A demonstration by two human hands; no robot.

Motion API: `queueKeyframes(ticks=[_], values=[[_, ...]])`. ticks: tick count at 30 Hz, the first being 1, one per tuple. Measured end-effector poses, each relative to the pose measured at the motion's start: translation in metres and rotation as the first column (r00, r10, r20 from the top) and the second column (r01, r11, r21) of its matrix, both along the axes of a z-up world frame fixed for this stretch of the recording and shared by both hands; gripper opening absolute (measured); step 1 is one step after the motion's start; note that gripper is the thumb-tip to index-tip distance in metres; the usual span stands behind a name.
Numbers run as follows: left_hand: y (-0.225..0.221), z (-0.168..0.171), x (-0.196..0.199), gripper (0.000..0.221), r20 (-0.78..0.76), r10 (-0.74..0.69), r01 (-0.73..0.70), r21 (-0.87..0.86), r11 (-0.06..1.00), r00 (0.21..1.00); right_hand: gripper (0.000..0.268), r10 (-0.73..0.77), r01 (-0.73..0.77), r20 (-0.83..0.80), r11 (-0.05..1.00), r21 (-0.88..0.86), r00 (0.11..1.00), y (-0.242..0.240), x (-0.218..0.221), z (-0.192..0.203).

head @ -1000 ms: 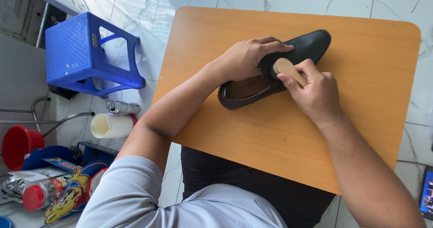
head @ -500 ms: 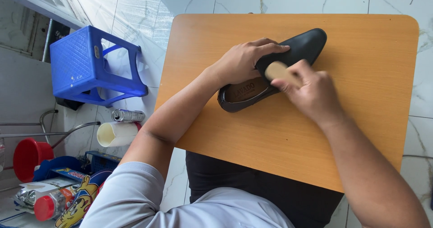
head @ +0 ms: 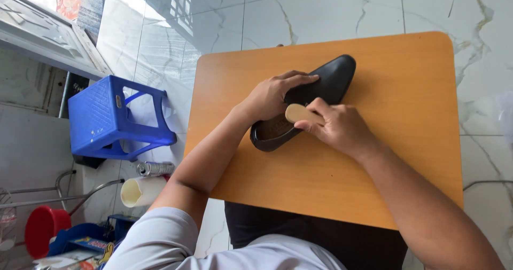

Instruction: Polishing a black leather shoe using a small brush on a wooden table.

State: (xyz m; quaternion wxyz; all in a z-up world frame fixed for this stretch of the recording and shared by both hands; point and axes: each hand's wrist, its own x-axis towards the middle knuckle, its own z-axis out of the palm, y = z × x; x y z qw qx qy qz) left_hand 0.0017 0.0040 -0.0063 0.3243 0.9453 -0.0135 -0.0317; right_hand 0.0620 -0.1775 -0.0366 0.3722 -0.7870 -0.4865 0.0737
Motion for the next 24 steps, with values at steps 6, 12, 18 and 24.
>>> queueKeyframes(ticks=[6,12,18,24], values=[[-0.004,0.004,0.000,0.051,0.016,0.011,-0.011,0.033,0.999,1.000,0.039,-0.198,0.226,0.207,0.967,-0.120,0.958,-0.003,0.025,0.000],[-0.015,0.020,-0.006,0.052,0.056,0.006,-0.005,-0.010,1.000,0.998,0.037,-0.085,0.085,0.002,0.996,-0.006,0.996,0.005,-0.002,-0.005],[-0.008,0.008,-0.004,0.049,0.078,-0.018,0.016,0.026,1.000,0.997,0.037,-0.176,0.196,0.170,0.974,-0.113,0.970,-0.009,0.031,-0.004],[-0.006,0.004,-0.007,0.050,0.092,-0.013,0.013,0.000,1.000,0.996,0.034,-0.117,0.117,-0.044,0.993,-0.004,0.992,-0.002,0.007,-0.007]])
